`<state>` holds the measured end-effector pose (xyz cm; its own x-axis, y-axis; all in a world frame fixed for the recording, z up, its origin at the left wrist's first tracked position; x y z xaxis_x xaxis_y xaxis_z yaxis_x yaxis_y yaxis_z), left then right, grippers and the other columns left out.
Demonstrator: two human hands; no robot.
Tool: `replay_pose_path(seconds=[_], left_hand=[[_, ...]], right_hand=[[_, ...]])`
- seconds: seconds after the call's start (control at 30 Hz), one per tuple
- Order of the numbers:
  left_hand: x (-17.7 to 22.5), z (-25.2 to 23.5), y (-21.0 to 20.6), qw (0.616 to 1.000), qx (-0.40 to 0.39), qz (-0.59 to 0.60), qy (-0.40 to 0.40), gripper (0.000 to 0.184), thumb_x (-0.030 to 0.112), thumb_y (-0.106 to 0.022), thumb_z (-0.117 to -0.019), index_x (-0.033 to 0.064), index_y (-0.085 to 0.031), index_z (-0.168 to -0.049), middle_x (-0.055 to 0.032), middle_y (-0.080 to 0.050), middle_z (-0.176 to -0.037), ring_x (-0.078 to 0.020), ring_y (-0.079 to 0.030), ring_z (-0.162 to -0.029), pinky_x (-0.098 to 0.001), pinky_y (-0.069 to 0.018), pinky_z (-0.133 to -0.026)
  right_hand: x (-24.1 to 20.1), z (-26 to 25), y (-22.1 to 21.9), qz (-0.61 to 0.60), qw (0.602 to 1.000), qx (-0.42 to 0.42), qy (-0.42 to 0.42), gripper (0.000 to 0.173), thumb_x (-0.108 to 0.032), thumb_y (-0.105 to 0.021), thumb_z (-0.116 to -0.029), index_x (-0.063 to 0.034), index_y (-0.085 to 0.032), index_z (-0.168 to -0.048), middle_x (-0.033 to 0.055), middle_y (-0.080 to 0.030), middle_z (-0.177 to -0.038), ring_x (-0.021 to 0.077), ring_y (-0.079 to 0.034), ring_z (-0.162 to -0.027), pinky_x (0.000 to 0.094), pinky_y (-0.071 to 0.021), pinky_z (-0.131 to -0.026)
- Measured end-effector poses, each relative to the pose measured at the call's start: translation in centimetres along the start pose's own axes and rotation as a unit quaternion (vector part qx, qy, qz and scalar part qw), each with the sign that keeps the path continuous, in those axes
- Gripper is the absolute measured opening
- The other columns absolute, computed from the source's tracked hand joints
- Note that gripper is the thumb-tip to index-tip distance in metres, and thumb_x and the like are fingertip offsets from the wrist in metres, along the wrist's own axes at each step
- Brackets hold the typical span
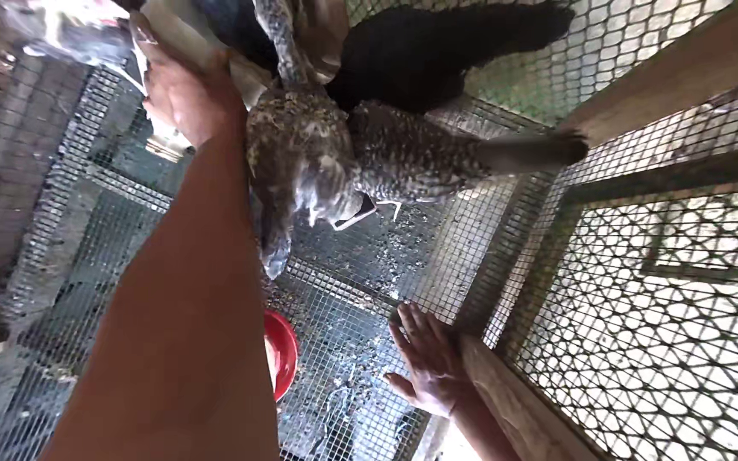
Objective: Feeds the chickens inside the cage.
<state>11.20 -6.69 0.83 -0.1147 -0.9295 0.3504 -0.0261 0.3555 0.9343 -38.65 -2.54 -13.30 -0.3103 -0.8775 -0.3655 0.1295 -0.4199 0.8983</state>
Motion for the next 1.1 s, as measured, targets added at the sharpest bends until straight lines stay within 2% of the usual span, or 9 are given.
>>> replay_pose_path(seconds=[0.17, 0.27, 0.37, 0.5, 0.67, 0.87, 1.0, 1.1], left_hand=[[0.3, 0.2, 0.3, 1.000, 0.001, 0.009, -0.028, 0.092, 0.058, -0.062, -0.0906, 0.0135, -0.025, -0.163, -0.0204, -0.055, -0.147, -0.0369, -0.048, -0.140, -0.0613, -0.0313, -0.116], [1.0, 0.4, 0.7, 0.999, 0.007, 0.001, -0.051, 0.088, 0.054, -0.061, -0.0927, 0.0134, -0.026, -0.163, -0.0217, -0.055, -0.146, -0.0381, -0.048, -0.140, -0.0622, -0.0294, -0.116], [1.3, 0.5, 0.6, 0.996, 0.018, -0.014, -0.081, 0.085, 0.052, -0.058, -0.0962, 0.0093, -0.025, -0.163, -0.0238, -0.055, -0.146, -0.0403, -0.048, -0.139, -0.0628, -0.0291, -0.115], [1.7, 0.3, 1.0, 0.997, 0.017, -0.011, -0.074, 0.084, 0.049, -0.059, -0.0969, 0.0115, -0.024, -0.163, -0.0231, -0.054, -0.147, -0.0395, -0.047, -0.140, -0.0627, -0.0290, -0.115], [1.7, 0.6, 1.0, 0.998, 0.009, -0.015, -0.066, 0.081, 0.043, -0.062, -0.0968, 0.0125, -0.026, -0.163, -0.0260, -0.058, -0.140, -0.0437, -0.052, -0.134, -0.0640, -0.0353, -0.110], [0.6, 0.8, 0.2, 0.997, 0.038, 0.049, -0.039, 0.080, 0.039, -0.062, -0.0978, 0.0136, -0.024, -0.163, -0.0241, -0.063, -0.134, -0.0411, -0.057, -0.129, -0.0614, -0.0395, -0.110], [-1.5, 1.1, -0.2, 0.991, 0.050, 0.126, 0.007, 0.084, 0.040, -0.068, -0.0951, 0.0161, -0.025, -0.164, -0.0209, -0.064, -0.133, -0.0394, -0.058, -0.127, -0.0611, -0.0403, -0.109], [-4.1, 2.2, -0.8, 0.972, 0.068, 0.215, 0.066, 0.088, 0.040, -0.072, -0.0919, 0.0155, -0.026, -0.162, -0.0151, -0.069, -0.128, -0.0324, -0.066, -0.118, -0.0552, -0.0509, -0.102]], right_hand=[[0.0, 0.1, 0.0, -0.007, 1.000, 0.012, 0.005, 0.097, -0.080, -0.040, -0.0891, -0.0133, -0.039, -0.159, 0.0156, -0.028, -0.168, 0.0321, -0.021, -0.157, 0.0550, -0.0167, -0.127], [0.0, 0.0, 0.2, -0.006, 1.000, 0.026, 0.010, 0.096, -0.080, -0.041, -0.0883, -0.0132, -0.043, -0.157, 0.0167, -0.033, -0.166, 0.0328, -0.026, -0.156, 0.0548, -0.0194, -0.126], [0.0, 0.0, 0.3, -0.003, 1.000, 0.028, 0.012, 0.096, -0.081, -0.042, -0.0878, -0.0135, -0.045, -0.156, 0.0175, -0.034, -0.165, 0.0332, -0.027, -0.155, 0.0549, -0.0201, -0.126], [0.1, 0.0, 0.2, -0.005, 0.999, 0.030, 0.008, 0.095, -0.081, -0.043, -0.0877, -0.0148, -0.045, -0.156, 0.0163, -0.033, -0.166, 0.0324, -0.025, -0.156, 0.0545, -0.0195, -0.127], [0.0, 0.1, 0.4, -0.008, 0.999, 0.044, 0.011, 0.095, -0.082, -0.041, -0.0873, -0.0156, -0.046, -0.156, 0.0161, -0.034, -0.166, 0.0319, -0.026, -0.156, 0.0549, -0.0219, -0.126], [0.0, 0.1, 0.5, 0.003, 1.000, 0.013, 0.011, 0.095, -0.082, -0.044, -0.0875, -0.0162, -0.047, -0.155, 0.0167, -0.032, -0.166, 0.0341, -0.025, -0.156, 0.0566, -0.0228, -0.125], [0.0, 0.3, 0.4, -0.003, 1.000, -0.008, 0.013, 0.095, -0.081, -0.043, -0.0892, -0.0150, -0.044, -0.157, 0.0180, -0.029, -0.167, 0.0349, -0.021, -0.157, 0.0573, -0.0187, -0.126], [0.0, 0.4, 0.4, 0.004, 1.000, -0.004, 0.008, 0.096, -0.083, -0.044, -0.0881, -0.0166, -0.044, -0.157, 0.0166, -0.029, -0.168, 0.0338, -0.021, -0.157, 0.0566, -0.0192, -0.127]])
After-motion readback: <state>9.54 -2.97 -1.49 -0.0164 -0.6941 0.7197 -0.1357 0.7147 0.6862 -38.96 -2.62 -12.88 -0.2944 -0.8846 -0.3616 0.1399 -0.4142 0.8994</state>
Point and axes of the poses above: each hand's wrist, its own z-axis away from the middle knuckle, its own y-axis out of the back of the hand, x = y × z, the point moved 7 cm from there along -z, towards the middle knuckle
